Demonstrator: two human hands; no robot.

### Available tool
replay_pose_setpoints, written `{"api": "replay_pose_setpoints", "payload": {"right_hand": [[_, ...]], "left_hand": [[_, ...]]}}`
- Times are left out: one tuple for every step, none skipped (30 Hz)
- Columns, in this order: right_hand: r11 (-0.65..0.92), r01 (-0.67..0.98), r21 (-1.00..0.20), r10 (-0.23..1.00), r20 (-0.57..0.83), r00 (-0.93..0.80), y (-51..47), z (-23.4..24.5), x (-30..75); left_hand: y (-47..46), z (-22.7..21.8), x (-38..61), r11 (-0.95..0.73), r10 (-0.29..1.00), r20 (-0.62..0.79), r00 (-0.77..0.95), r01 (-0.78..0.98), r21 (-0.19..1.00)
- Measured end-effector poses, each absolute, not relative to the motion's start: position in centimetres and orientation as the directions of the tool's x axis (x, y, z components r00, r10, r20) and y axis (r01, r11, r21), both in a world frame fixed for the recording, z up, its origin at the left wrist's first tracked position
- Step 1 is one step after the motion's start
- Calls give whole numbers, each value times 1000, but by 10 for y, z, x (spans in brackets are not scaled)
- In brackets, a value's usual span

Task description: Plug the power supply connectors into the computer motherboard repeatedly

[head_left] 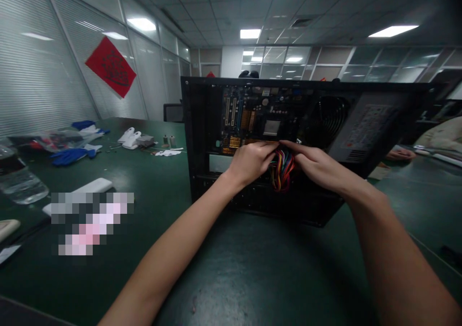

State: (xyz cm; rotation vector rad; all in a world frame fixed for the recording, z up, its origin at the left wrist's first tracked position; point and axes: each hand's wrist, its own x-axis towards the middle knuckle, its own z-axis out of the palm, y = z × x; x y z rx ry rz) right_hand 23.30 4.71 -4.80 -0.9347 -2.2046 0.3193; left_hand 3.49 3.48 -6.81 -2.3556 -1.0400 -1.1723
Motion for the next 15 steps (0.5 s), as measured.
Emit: {"api": "replay_pose_setpoints", "payload": {"right_hand": [[703,509,-496,711,491,-504,49,-51,234],[693,489,-530,720,468,-513,52,-54,235],[674,471,-569,734,445,-513,54,-58,237],[647,459,-609,754,417,-508,56,-63,239],[614,453,-646,775,384,-503,59,-68,241],[585,454,-672,791,350,-501,61,-73,243],[570,465,-678,799,325,-505,62,-78,245],[574,486,-659,798,319,-511,63,-82,247],[595,514,-618,790,332,-516,63,-86,248],[621,551,-558,779,356,-516,62,-90,249],[639,595,-488,769,385,-511,61,-93,248],[642,643,-416,764,408,-499,58,-96,246],[627,694,-354,770,420,-481,55,-98,244],[593,746,-302,786,420,-454,51,-100,241],[545,800,-252,809,410,-422,47,-102,237]], "left_hand": [[37,-72,35,-701,487,777,398,709,76],[40,-75,36,-711,505,767,397,695,109],[41,-78,36,-718,523,756,394,682,140],[43,-80,36,-721,541,744,392,672,170],[44,-81,37,-721,559,731,391,664,196],[45,-82,37,-718,579,716,390,659,222],[46,-83,37,-714,601,696,393,655,247],[47,-83,37,-710,622,672,401,650,270],[48,-84,38,-708,642,644,415,642,292],[48,-85,38,-709,658,617,433,633,312],[49,-85,38,-712,667,592,452,621,329],[49,-85,38,-717,671,573,470,608,341],[50,-86,39,-722,671,560,485,597,349],[50,-86,39,-728,670,552,497,588,353],[50,-86,39,-732,667,546,506,582,355]]}}
